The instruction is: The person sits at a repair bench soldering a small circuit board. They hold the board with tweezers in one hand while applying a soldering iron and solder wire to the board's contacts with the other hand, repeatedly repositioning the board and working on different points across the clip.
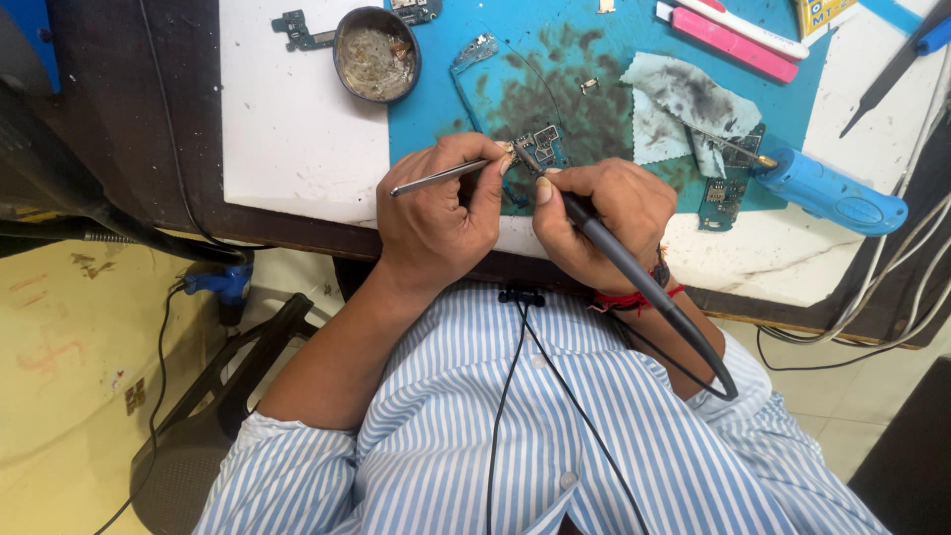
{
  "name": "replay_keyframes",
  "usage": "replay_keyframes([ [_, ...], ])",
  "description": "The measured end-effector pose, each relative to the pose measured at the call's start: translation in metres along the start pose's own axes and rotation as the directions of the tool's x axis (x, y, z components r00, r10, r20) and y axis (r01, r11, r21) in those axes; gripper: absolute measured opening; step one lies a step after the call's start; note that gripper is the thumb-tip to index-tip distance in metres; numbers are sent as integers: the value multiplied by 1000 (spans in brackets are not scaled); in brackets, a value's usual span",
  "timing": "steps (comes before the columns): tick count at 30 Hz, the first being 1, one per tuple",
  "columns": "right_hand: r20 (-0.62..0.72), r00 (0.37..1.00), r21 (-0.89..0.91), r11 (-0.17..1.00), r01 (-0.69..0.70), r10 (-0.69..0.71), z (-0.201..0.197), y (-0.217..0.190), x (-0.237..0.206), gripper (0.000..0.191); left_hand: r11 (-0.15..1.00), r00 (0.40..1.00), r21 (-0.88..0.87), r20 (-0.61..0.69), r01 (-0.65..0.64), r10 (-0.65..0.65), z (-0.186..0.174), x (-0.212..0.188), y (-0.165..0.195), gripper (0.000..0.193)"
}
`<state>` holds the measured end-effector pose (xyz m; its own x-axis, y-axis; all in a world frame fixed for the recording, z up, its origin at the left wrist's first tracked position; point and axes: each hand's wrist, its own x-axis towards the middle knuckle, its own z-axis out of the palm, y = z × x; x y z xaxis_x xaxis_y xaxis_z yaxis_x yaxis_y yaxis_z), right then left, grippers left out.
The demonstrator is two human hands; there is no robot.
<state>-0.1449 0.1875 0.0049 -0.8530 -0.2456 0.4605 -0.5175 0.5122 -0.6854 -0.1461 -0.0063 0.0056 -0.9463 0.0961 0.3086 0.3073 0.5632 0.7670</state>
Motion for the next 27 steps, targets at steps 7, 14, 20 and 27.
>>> replay_keyframes([
  [7, -5, 1000, -5, 1000, -6, 6, 0, 0, 1, 15, 1000, 1000, -5, -4, -4, 4, 0, 0, 0, 12],
  [14, -8, 1000, -9, 1000, 4, -4, 0, 1, 1, 15, 1000, 1000, -1, -7, -10, 10, 0, 1, 0, 12],
  [20, -13, 1000, -10, 1000, 6, -7, 0, 2, 2, 15, 1000, 1000, -5, -12, -11, 11, 0, 3, 0, 12],
  [27, -13, 1000, -7, 1000, 17, -17, 0, 1, 4, 15, 1000, 1000, -4, -16, -9, 9, 0, 3, 0, 12],
])
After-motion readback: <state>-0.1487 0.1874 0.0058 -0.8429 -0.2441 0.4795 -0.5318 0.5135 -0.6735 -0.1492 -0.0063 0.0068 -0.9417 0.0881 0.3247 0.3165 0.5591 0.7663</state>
